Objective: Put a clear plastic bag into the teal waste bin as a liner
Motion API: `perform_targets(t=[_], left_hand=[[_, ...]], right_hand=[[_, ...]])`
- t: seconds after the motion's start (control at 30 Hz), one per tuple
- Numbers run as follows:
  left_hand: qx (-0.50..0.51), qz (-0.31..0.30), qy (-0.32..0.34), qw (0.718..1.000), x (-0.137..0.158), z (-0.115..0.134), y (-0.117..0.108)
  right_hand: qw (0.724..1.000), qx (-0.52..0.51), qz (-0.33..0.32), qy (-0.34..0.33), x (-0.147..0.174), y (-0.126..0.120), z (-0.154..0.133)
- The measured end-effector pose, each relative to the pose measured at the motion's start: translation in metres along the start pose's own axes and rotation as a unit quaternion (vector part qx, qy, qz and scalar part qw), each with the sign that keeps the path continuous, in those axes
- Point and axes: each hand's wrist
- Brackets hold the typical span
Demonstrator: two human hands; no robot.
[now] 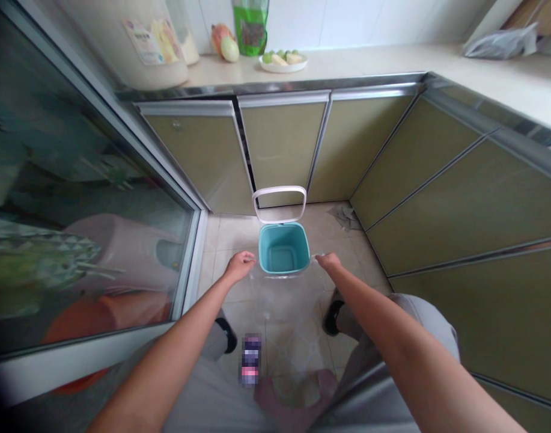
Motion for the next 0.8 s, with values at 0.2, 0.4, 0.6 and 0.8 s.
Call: perform_targets(t=[0.2,0.4,0.6,0.8], left_hand=[[0.192,-0.008,-0.156,0.969,0.023,0.007,0.000],[0.347,-0.092,-0.262,0.896,0.057,0.021,-0.022],[0.459,-0.121,-0.208,0.855,0.075,0.036,-0.068],[0.413,-0.065,-0.192,0.888,0.070,0.087,-0.112]], right_hand=[[0.944,-0.308,0.027,0.114,0.038,-0.010,-0.007],[0.811,-0.482,-0.265,0.199,0.103,-0.048,-0.002],[0.702,-0.571,-0.385,0.180,0.134,-0.103,0.021],[0.765,-0.539,-0.308,0.174,0.129,-0.159,-0.030]])
Point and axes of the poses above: each hand's wrist, its own x-axis away from the middle knuckle, its own y-axis out of the palm, z = x × y, and after that the axes turned 13 degrees about z, right-handed
